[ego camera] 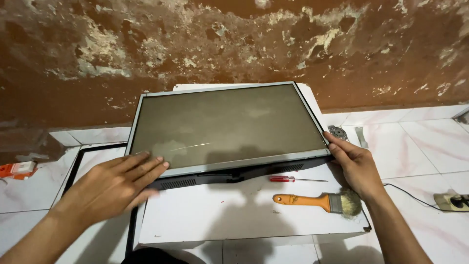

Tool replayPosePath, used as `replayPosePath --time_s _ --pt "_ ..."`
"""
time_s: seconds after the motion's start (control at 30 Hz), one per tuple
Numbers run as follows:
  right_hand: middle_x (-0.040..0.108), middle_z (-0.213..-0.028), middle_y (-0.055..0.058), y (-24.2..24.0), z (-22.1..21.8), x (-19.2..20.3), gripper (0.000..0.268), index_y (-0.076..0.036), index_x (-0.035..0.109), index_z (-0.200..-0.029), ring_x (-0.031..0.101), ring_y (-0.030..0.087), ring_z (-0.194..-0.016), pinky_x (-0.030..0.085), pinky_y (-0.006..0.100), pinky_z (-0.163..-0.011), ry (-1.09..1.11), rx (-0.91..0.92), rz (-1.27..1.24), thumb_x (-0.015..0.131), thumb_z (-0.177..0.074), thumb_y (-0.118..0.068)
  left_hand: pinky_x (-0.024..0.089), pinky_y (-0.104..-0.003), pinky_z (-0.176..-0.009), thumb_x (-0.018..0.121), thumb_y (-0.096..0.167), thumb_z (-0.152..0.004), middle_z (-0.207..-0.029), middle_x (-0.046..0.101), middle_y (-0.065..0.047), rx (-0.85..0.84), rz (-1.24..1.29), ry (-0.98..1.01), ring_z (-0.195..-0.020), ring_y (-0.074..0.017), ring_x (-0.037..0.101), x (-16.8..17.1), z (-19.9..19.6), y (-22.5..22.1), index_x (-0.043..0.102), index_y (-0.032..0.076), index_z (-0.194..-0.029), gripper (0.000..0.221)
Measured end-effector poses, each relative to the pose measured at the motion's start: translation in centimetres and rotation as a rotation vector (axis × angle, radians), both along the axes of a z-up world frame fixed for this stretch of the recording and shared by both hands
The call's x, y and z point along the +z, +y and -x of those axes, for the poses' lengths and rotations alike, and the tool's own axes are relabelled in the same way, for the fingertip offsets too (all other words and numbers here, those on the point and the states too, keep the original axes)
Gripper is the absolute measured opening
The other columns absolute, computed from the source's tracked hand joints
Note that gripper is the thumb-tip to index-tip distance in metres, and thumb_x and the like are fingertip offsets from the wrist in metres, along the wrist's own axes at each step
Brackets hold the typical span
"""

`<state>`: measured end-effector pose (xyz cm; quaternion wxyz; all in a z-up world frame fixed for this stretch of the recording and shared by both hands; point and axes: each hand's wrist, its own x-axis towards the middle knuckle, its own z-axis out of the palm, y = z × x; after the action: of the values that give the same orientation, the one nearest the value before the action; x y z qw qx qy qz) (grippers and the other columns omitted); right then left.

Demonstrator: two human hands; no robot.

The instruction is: The person is disassembling an LCD monitor, cleaning the panel with a brush, and then reattaching the front plastic frame.

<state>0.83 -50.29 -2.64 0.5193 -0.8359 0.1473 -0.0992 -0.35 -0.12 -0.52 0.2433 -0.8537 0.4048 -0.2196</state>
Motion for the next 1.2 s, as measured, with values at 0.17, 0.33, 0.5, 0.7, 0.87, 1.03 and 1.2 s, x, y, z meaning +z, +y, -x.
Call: replayPosePath --time_s 0.17,0.33,0.5,0.7,0.87,1.03,1.2 --pt "0.075 -0.102 0.012 -0.4 0.0 0.1 0.036 -0.012 0.07 -0.136 0.063 0.017 -0.083 0.052 0.026 -0.077 -0.015 0.044 -0.024 0.061 -0.101 -0.014 0.036 -0.04 -0.12 0.055 0.056 -0.088 -0.151 0.056 -0.001 0.088 0.372 0.017 -0.143 -0.0219 0.047 -2.3 2.3 -1.6 0.051 0.02 -0.148 0.07" --pt "0.075 -0.097 0.014 -0.7 0.0 0.3 0.037 -0.009 0.072 -0.135 0.062 0.018 -0.081 0.049 0.027 -0.073 -0.018 0.063 -0.073 0.063 -0.1 -0.013 0.018 -0.05 -0.129 0.055 0.043 -0.092 -0.162 0.045 -0.006 0.221 0.857 0.159 -0.155 -0.0306 0.03 -4.9 2.7 -3.1 0.059 0.025 -0.141 0.052" --pt "0.076 -0.103 0.018 -0.5 0.3 0.6 0.039 -0.012 0.07 -0.137 0.065 0.021 -0.087 0.051 0.031 -0.078 0.017 0.038 -0.058 0.064 -0.099 -0.016 0.031 -0.048 -0.118 0.058 0.023 -0.094 -0.162 0.03 -0.032 0.51 1.552 0.231 -0.15 -0.0429 0.031 -4.5 2.6 -5.6 0.038 -0.002 -0.151 0.065" --pt "0.074 -0.111 0.02 0.0 0.5 0.6 0.038 -0.004 0.068 -0.137 0.066 0.024 -0.095 0.048 0.031 -0.084 0.038 -0.03 -0.107 0.062 -0.101 -0.015 0.051 -0.037 -0.093 0.062 0.022 -0.099 -0.097 0.067 -0.021 0.664 2.411 0.61 -0.09 -0.0273 0.064 -3.8 3.0 -7.0 0.064 -0.013 -0.11 0.036" --pt "0.075 -0.098 0.023 -0.3 0.5 -0.5 0.033 0.004 0.071 -0.129 0.064 0.026 -0.082 0.046 0.032 -0.073 0.042 -0.078 -0.123 0.064 -0.103 -0.015 0.051 -0.036 -0.088 0.064 0.022 -0.1 -0.095 0.065 -0.019 0.687 2.551 0.604 -0.085 -0.0267 0.063 -4.3 2.6 -7.1 0.061 -0.01 -0.105 0.032" --pt "0.073 -0.093 0.023 -1.5 0.3 -2.4 0.026 0.008 0.072 -0.122 0.061 0.023 -0.072 0.047 0.028 -0.066 -0.086 -0.05 -0.301 0.064 -0.099 0.0 0.048 -0.041 -0.104 0.058 0.013 -0.097 -0.112 0.065 -0.022 0.638 2.722 0.561 -0.108 -0.0312 0.063 -2.2 2.9 -8.9 0.061 -0.008 -0.117 0.029" --pt "0.073 -0.095 0.022 -2.2 -0.1 -3.6 0.025 0.011 0.073 -0.118 0.064 0.024 -0.081 0.049 0.029 -0.078 -0.121 -0.068 -0.336 0.066 -0.095 0.003 0.048 -0.041 -0.102 0.058 0.011 -0.099 -0.111 0.062 -0.019 0.617 2.682 0.539 -0.104 -0.0281 0.061 -5.0 2.4 -7.6 0.056 -0.009 -0.124 0.032"
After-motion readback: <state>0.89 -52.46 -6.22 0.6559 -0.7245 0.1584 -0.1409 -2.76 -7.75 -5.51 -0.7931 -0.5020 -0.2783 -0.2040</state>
